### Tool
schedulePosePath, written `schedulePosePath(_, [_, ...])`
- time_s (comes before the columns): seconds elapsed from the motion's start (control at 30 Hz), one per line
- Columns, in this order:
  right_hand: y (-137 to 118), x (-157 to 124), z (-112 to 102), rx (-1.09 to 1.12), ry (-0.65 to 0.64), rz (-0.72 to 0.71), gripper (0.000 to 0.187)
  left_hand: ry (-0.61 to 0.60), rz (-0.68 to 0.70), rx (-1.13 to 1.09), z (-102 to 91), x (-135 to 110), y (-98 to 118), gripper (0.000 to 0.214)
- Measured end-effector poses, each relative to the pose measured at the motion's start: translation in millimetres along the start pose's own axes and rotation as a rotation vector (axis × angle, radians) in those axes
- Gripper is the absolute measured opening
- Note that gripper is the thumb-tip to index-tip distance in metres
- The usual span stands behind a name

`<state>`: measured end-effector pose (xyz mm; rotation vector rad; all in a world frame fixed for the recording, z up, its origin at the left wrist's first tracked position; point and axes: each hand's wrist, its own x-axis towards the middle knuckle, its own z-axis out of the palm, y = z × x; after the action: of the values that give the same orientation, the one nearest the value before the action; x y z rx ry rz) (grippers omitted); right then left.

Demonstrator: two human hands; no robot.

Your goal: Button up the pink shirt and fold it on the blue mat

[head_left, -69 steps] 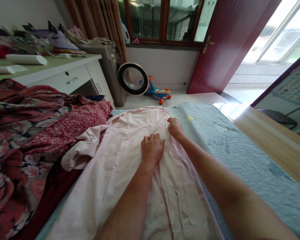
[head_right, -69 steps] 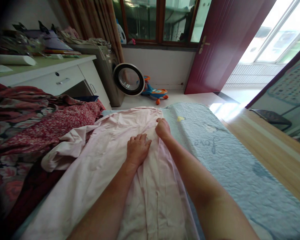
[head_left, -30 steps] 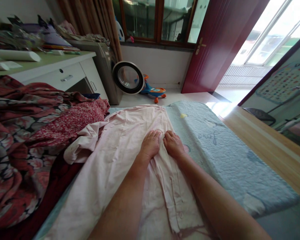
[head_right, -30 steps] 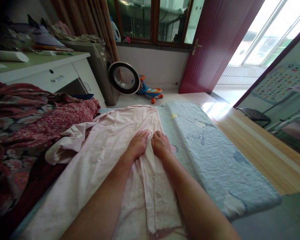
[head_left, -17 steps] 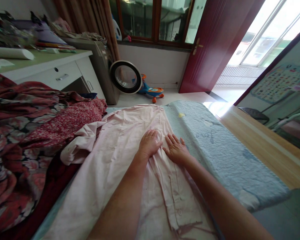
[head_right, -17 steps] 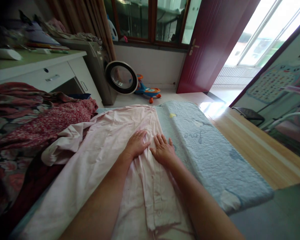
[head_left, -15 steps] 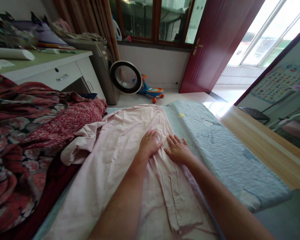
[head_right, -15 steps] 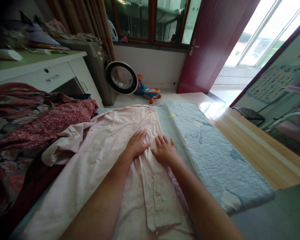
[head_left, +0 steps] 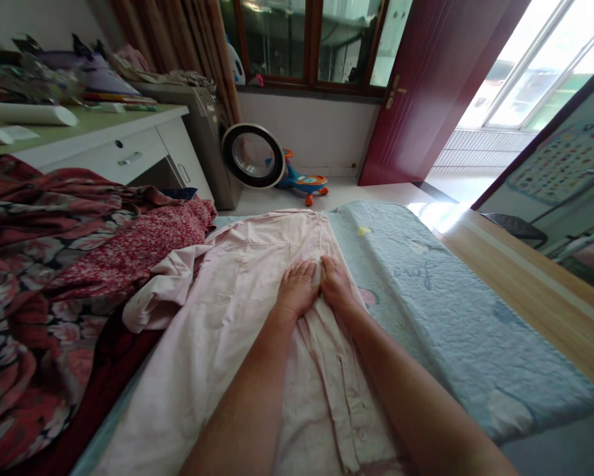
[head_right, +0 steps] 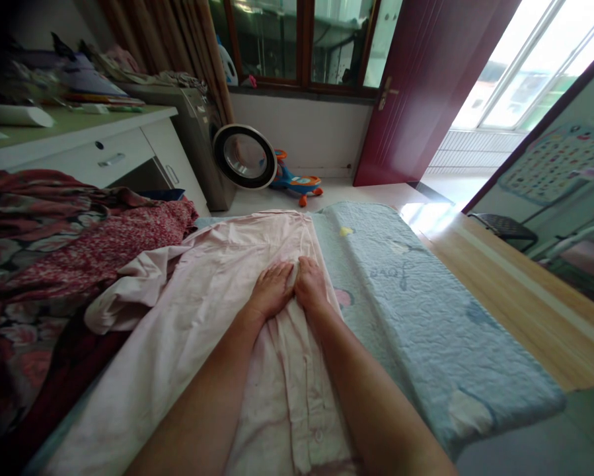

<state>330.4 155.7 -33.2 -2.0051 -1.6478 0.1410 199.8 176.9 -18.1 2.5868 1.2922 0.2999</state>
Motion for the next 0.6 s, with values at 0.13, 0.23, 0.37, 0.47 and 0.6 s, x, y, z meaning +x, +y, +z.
schedulePosePath(0.13, [0.9,5.5,-0.6,-0.111,-0.038,0.02,0.051,-0.02,-0.037,0.018,-0.6,-0.7,0.5,0.054])
schedulePosePath(0.23, [-2.5,11.3,-2.6,-0.177,-0.082,0.04,0.052,-0.04,-0.085,0.027,-1.6,-1.1,2.5,0.057])
schedulePosePath(0.37, [-2.7,21.5,-3.5,-0.263,-0.165,0.042,0.053,-0.073,-0.127,0.048,-3.1,-1.0,5.3,0.058])
schedulePosePath(0.47, [2.0,30.4,-5.2,-0.273,-0.206,0.067,0.052,-0.084,-0.131,0.058,-3.8,-0.7,6.1,0.062])
schedulePosePath(0.6, [5.9,34.5,-8.2,-0.281,-0.2,0.058,0.051,-0.092,-0.139,0.063,-3.5,0.5,5.4,0.066])
